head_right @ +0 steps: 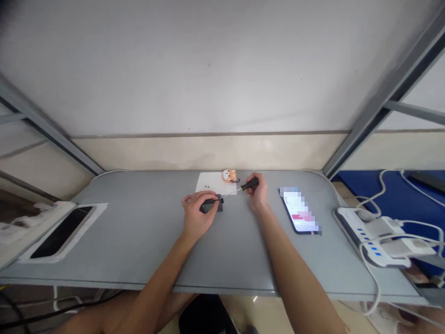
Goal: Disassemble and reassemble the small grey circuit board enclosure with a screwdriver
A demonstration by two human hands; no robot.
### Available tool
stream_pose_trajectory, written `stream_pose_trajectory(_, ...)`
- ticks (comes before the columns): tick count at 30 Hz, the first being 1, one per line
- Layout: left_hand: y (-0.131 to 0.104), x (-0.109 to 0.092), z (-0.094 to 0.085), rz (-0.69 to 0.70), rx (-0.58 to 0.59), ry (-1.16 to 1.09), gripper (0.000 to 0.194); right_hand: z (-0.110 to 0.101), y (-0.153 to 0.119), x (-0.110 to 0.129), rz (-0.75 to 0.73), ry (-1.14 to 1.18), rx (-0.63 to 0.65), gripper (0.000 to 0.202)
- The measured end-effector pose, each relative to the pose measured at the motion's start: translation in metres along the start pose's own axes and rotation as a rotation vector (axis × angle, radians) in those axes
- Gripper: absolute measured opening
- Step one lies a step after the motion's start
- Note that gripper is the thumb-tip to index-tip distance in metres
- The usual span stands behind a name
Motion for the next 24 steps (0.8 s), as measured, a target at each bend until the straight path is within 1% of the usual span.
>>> stream_pose_trajectory(2,0.0001,0.0004,0.0006,-0.006,0.004,0.006,0.007,-0.0003,-0.0006,0.0043,-0.023,0.005,0.004,0.020)
stream_pose_trajectory(6,-0.0006,0.0008,0.0011,-0.005,0.010,0.016,0.007,0.0049,-0.0038,0.0066,-0.039,0.001,0.055,0.022)
stream_pose_trajectory(13,-0.0017,-0.0004,-0.0001,0.024,-0.005,0.005,0.007,0.0073,-0.0076,0.0042,-0.040,-0.007,0.040,0.022)
stream_pose_trajectory(17,-0.0022,0.0004,0.0006,0.016,0.004,0.010,0.007,0.0074,-0.0073,0.0039,-0.031,0.008,0.054,0.025)
stream_pose_trajectory(24,-0.0035,0.0027,0.0019,0.025,0.011,0.039,0.013,0.0052,-0.0056,0.0015,-0.022,0.025,0.043,0.025)
Point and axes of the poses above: each hand's wrist, its own y-axis towards the middle knuckle, its own z-axis out of the palm, x = y × z, the point moved 6 cm from there along y, towards the middle knuckle, and after that the axes turned 6 degrees about z, right-handed, at the moved point
